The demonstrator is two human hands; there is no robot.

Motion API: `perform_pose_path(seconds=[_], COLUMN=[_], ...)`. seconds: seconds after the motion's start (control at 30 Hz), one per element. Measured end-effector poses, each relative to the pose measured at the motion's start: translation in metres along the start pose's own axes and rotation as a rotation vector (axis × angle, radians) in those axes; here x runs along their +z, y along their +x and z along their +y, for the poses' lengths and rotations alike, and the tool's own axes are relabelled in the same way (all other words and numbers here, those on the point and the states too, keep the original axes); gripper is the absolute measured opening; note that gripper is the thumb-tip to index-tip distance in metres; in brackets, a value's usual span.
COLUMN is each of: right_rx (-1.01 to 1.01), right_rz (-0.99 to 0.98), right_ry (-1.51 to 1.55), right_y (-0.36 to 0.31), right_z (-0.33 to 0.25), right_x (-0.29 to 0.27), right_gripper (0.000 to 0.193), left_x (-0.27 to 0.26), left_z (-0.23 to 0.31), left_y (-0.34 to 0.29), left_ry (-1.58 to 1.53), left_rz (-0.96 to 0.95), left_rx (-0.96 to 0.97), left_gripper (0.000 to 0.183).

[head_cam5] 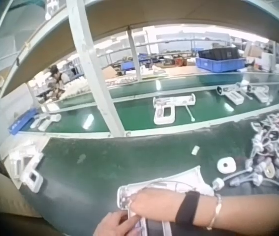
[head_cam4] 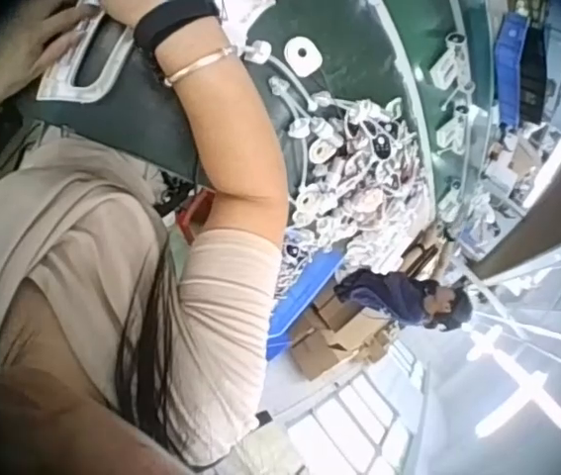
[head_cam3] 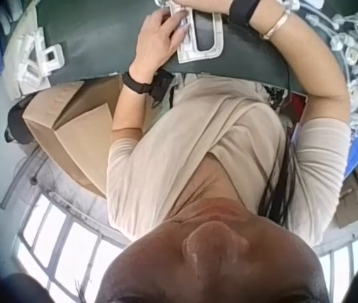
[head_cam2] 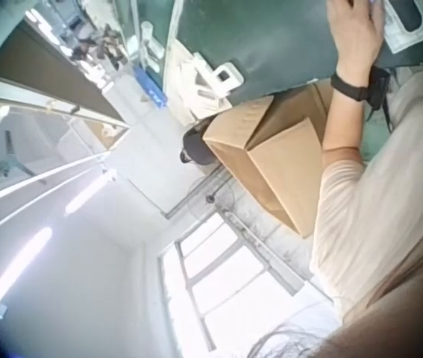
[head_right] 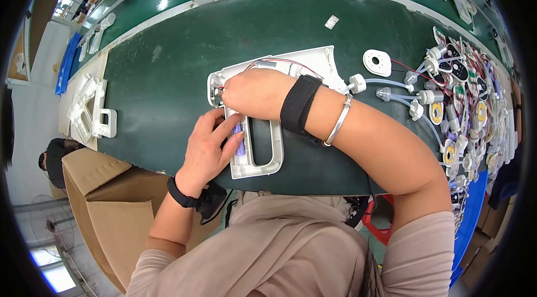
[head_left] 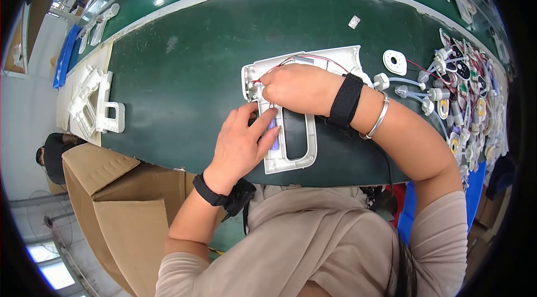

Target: Assembling internal components like circuit boards, motors, and tubes into a white plastic housing on an assembly line.

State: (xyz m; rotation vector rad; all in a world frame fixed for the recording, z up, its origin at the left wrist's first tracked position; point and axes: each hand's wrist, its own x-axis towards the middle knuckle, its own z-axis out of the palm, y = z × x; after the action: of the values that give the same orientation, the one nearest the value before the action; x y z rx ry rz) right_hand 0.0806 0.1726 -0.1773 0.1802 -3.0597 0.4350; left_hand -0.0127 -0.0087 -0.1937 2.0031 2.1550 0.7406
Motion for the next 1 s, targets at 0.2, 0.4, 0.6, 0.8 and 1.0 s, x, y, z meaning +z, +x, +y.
perform_pose_path(seconds=[0.2, 0.4, 0.6, 0.8, 1.0], right_rx=[-0.038, -0.033, -0.028, -0.12, -0.135], right_rz=[0.06, 0.016, 0.063, 0.206, 0.195], right_ry=[-0.006, -0.022, -0.041, -0.155, -0.009], right_y=[-0.005, -0.003, -0.006, -0.008, -0.006], right_z=[-0.002, -0.003, -0.008, -0.007, 0.003], right_x=[0.0, 0.003, 0.001, -0.001, 0.003], right_gripper=[0.01, 0.008, 0.008, 0.008, 0.011], left_x=[-0.01, -0.013, -0.012, -0.009, 0.002], left_z=[0.001, -0.005, -0.016, 0.013, 0.014], left_y=[0.009, 0.009, 0.012, -0.001, -0.005], left_ry=[0.096, 0.137, 0.022, 0.069, 0.06], left_rz=[-0.084, -0.105, -0.109, -0.009, 0.113], left_rx=[-0.006, 0.063, 0.105, -0.117, -0.078], left_gripper=[0.024, 0.023, 0.027, 0.033, 0.02])
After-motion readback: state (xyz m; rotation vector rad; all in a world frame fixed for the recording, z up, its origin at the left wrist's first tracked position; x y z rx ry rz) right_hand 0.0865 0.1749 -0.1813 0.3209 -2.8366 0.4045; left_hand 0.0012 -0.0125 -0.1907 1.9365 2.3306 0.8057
